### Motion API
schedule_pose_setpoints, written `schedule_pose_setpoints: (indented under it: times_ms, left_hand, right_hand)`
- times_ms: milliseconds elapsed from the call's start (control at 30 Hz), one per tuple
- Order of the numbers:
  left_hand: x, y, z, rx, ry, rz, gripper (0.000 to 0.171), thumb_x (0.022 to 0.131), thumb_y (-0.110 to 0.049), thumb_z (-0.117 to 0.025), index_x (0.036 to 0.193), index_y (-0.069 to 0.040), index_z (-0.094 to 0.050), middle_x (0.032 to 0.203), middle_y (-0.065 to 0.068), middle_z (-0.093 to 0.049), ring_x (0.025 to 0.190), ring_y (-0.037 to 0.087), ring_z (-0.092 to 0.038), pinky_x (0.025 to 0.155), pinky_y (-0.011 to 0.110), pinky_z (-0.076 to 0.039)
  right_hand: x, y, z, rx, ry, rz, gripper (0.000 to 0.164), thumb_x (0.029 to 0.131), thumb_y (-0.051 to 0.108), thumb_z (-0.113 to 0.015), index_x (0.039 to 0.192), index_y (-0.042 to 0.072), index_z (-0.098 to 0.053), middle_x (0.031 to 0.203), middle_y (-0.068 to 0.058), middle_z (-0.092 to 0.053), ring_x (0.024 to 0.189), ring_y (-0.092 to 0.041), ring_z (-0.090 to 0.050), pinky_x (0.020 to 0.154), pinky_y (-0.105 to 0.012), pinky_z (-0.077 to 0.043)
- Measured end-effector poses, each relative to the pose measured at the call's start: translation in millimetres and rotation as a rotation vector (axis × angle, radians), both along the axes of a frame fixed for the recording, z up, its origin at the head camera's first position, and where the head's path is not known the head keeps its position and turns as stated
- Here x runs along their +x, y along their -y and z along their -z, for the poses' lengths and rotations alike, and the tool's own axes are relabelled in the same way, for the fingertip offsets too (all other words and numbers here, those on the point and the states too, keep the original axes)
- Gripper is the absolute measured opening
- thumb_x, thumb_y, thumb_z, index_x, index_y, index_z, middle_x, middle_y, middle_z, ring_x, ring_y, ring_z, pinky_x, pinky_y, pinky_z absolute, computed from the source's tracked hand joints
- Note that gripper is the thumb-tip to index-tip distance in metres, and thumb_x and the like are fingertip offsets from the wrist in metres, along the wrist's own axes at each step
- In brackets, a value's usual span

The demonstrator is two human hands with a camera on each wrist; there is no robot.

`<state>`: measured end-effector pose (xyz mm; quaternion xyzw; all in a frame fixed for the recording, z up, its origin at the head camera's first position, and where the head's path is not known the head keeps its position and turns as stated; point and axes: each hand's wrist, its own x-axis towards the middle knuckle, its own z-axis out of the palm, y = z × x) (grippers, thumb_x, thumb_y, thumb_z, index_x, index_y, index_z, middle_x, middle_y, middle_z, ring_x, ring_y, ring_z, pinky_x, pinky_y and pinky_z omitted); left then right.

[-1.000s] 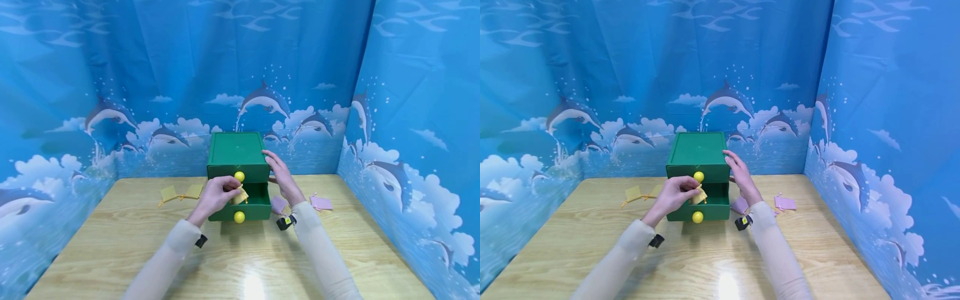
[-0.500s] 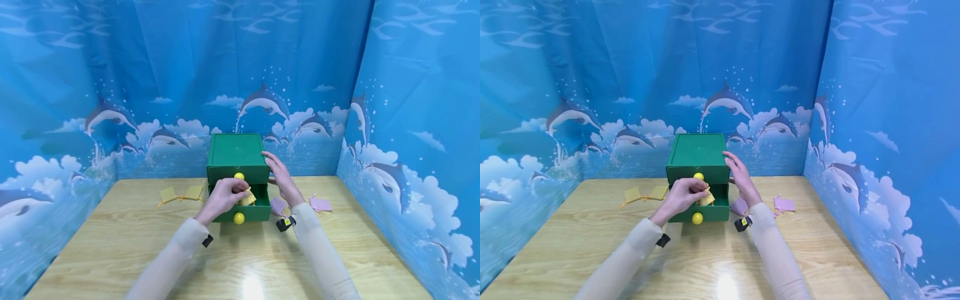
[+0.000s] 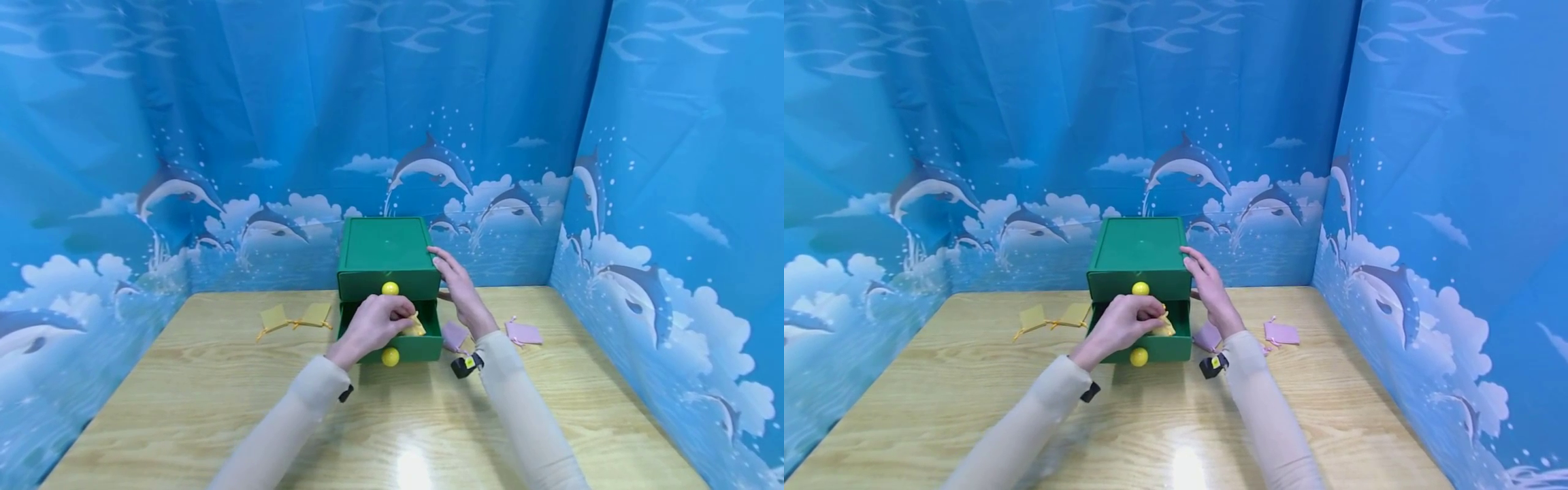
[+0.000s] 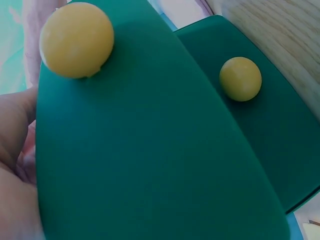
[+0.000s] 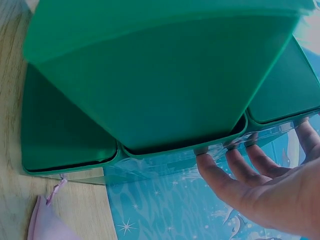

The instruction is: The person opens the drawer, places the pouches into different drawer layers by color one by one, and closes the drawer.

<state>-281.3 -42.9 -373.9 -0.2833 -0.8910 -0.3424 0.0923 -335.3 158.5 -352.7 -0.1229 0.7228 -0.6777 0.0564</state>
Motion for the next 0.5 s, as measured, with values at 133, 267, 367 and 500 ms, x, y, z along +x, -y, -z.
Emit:
schedule_pose_setpoints:
  times_ms: [133,267,367,500]
  left_hand:
    - [-0.9,-3,0.6,-0.024,-0.016,-0.007,0.014,0.089,-0.02,-0.074,0.102,-0.015,-0.075,0.098,-0.002,-0.075,0.085,0.008,-0.071,0.075,0.024,-0.058]
    - [-0.7,-3,1.1,-0.037,-0.025,-0.015,0.016,0.09,-0.019,-0.073,0.105,-0.017,-0.075,0.101,-0.002,-0.075,0.086,0.009,-0.071,0.074,0.025,-0.058]
    - [-0.3,-2,1.7,-0.023,-0.04,-0.021,0.013,0.091,-0.019,-0.071,0.103,-0.018,-0.076,0.098,-0.004,-0.075,0.083,0.006,-0.07,0.073,0.023,-0.057]
    - [0.7,1,1.9,0.049,-0.068,-0.027,0.008,0.093,-0.02,-0.069,0.097,-0.019,-0.076,0.089,-0.007,-0.073,0.07,0.001,-0.063,0.066,0.02,-0.054]
  right_hand:
    - [12.4,2,-12.4,0.0,0.008,-0.011,0.048,0.107,0.036,-0.034,0.153,0.023,-0.033,0.161,-0.009,-0.024,0.144,-0.039,-0.031,0.11,-0.065,-0.032]
    - [11.9,2,-12.1,0.001,0.011,-0.014,0.048,0.107,0.036,-0.034,0.154,0.023,-0.032,0.161,-0.009,-0.023,0.143,-0.039,-0.031,0.111,-0.064,-0.032]
    - [4.0,0,-5.4,0.0,0.015,-0.015,0.048,0.107,0.038,-0.034,0.154,0.025,-0.032,0.162,-0.008,-0.021,0.144,-0.039,-0.03,0.11,-0.065,-0.032]
    - [-8.1,-2,6.5,0.003,0.014,-0.01,0.048,0.107,0.041,-0.034,0.153,0.029,-0.032,0.162,-0.005,-0.021,0.144,-0.039,-0.03,0.11,-0.065,-0.032]
